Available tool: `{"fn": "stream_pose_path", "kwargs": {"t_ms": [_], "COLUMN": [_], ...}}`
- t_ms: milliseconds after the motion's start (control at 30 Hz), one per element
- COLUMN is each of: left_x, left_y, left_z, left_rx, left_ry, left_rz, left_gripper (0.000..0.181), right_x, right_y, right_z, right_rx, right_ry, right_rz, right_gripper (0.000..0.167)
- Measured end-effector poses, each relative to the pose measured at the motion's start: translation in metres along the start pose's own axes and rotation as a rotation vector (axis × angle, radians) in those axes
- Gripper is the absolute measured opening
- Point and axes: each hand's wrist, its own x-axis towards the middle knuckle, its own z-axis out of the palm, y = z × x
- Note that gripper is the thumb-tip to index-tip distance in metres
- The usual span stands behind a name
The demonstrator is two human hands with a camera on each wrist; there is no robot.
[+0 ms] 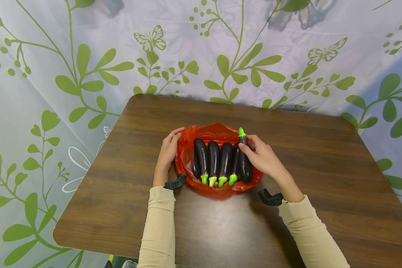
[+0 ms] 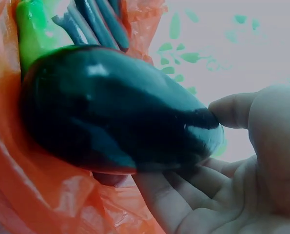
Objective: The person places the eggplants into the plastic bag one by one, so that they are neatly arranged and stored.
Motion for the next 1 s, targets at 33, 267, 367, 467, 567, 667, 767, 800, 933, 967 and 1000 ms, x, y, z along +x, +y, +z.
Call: {"fn": "stream_pose_path", "kwargs": {"t_ms": [33,267,367,467,567,667,767,800,933,967,1000], "left_x": [0.0006,0.0018,0.0012,0.0007,0.0006,0.0005,0.0006,0.0006,0.0008,0.0009,0.0010], "left_y": [-0.0006,-0.0019,-0.0017,-0.0015,-0.0013,-0.0012,-0.0011,-0.0010,-0.0008,-0.0008,-0.0010], "left_z": [0.0000,-0.0001,-0.0003,-0.0002,-0.0002,-0.0001,0.0000,0.0001,0.0005,0.0007,0.0009], "left_rx": [0.001,-0.001,-0.003,-0.004,-0.003,-0.002,-0.007,-0.010,-0.017,-0.017,-0.018], "left_ry": [0.000,0.009,0.006,0.005,0.004,0.002,0.002,0.003,0.006,0.007,0.009], "left_rz": [0.002,0.026,0.025,0.022,0.016,0.011,0.012,0.013,0.019,0.022,0.026], "left_gripper": [0.042,0.040,0.041,0.042,0.042,0.042,0.042,0.042,0.040,0.040,0.040], "right_x": [0.0003,0.0023,0.0025,0.0021,0.0019,0.0025,0.0041,0.0047,0.0062,0.0065,0.0069], "right_y": [0.0001,0.0017,0.0026,0.0033,0.0037,0.0041,0.0052,0.0057,0.0068,0.0071,0.0075], "right_z": [0.0002,-0.0007,-0.0006,-0.0002,0.0003,0.0008,0.0015,0.0018,0.0027,0.0031,0.0035], "right_rx": [-0.003,-0.051,-0.083,-0.106,-0.122,-0.122,-0.112,-0.109,-0.100,-0.094,-0.088], "right_ry": [0.012,0.035,0.015,-0.013,-0.038,-0.054,-0.067,-0.074,-0.113,-0.123,-0.132], "right_rz": [0.001,0.028,0.049,0.071,0.083,0.083,0.082,0.082,0.094,0.100,0.106], "right_gripper": [0.067,0.067,0.069,0.072,0.074,0.074,0.075,0.075,0.076,0.077,0.077]}}
